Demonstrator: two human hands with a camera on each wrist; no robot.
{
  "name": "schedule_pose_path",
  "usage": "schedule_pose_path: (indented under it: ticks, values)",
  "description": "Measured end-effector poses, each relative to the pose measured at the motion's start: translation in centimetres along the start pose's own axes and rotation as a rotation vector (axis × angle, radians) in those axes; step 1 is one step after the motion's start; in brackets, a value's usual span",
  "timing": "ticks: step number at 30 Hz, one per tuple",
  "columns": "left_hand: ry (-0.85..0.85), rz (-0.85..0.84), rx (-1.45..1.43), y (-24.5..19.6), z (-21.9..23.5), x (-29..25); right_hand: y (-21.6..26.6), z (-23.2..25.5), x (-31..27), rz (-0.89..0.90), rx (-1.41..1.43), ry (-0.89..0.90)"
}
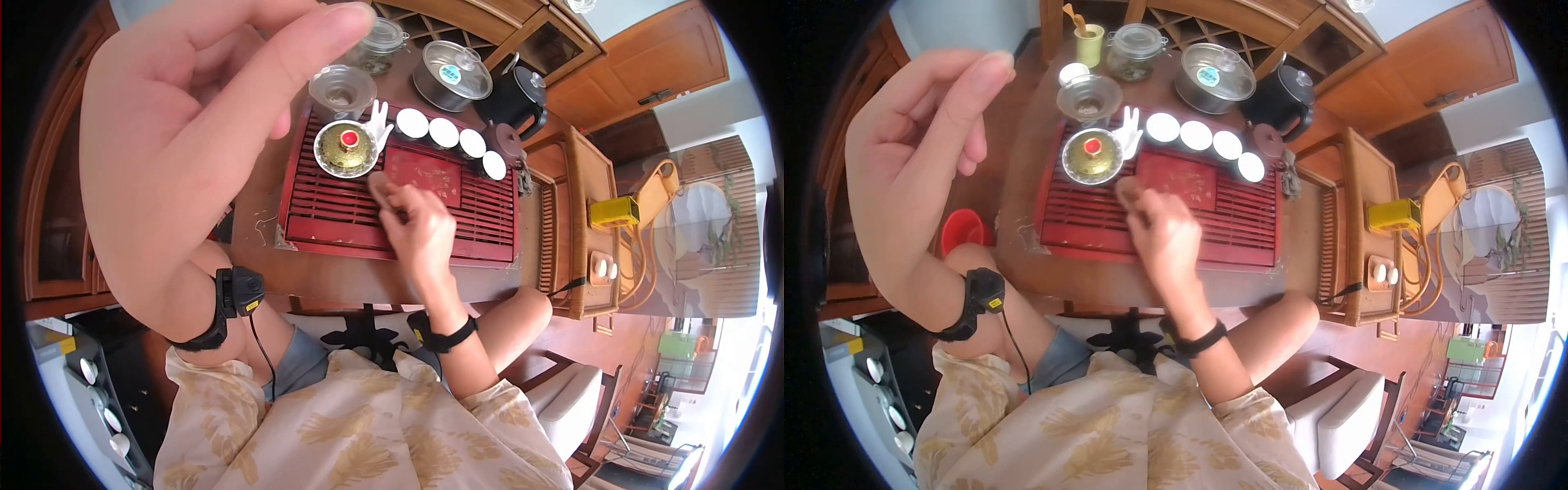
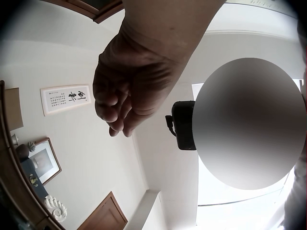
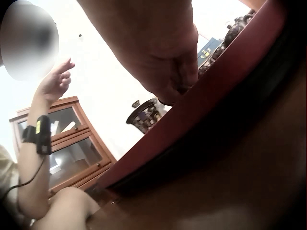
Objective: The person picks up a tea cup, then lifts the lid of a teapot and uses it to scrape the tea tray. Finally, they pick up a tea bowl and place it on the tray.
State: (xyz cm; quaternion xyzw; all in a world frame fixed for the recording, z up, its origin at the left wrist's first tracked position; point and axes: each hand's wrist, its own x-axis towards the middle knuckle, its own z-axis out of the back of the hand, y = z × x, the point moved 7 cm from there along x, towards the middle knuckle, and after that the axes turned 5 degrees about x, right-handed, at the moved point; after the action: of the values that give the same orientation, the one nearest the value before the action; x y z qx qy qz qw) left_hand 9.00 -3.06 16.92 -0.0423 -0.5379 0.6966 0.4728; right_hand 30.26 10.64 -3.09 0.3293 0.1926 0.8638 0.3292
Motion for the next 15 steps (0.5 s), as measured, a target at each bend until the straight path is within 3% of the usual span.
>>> schedule_pose_path:
  ticks: [3, 9, 15]
  values:
    - [0.005, 0.007, 0.002, -0.2, 0.2, -0.1, 3.1, -0.4, -1.6, 0.059, 0.05, 0.058]
    - [-0.035, -0.005, -0.035, -0.7, 0.0, 0.0, 4.3, -0.9, -2.4, 0.09, 0.188, 0.118]
    - [-0.025, 0.008, -0.046, -0.9, -0.4, -0.1, 6.6, -5.1, -1.5, -0.325, 0.657, 0.16]
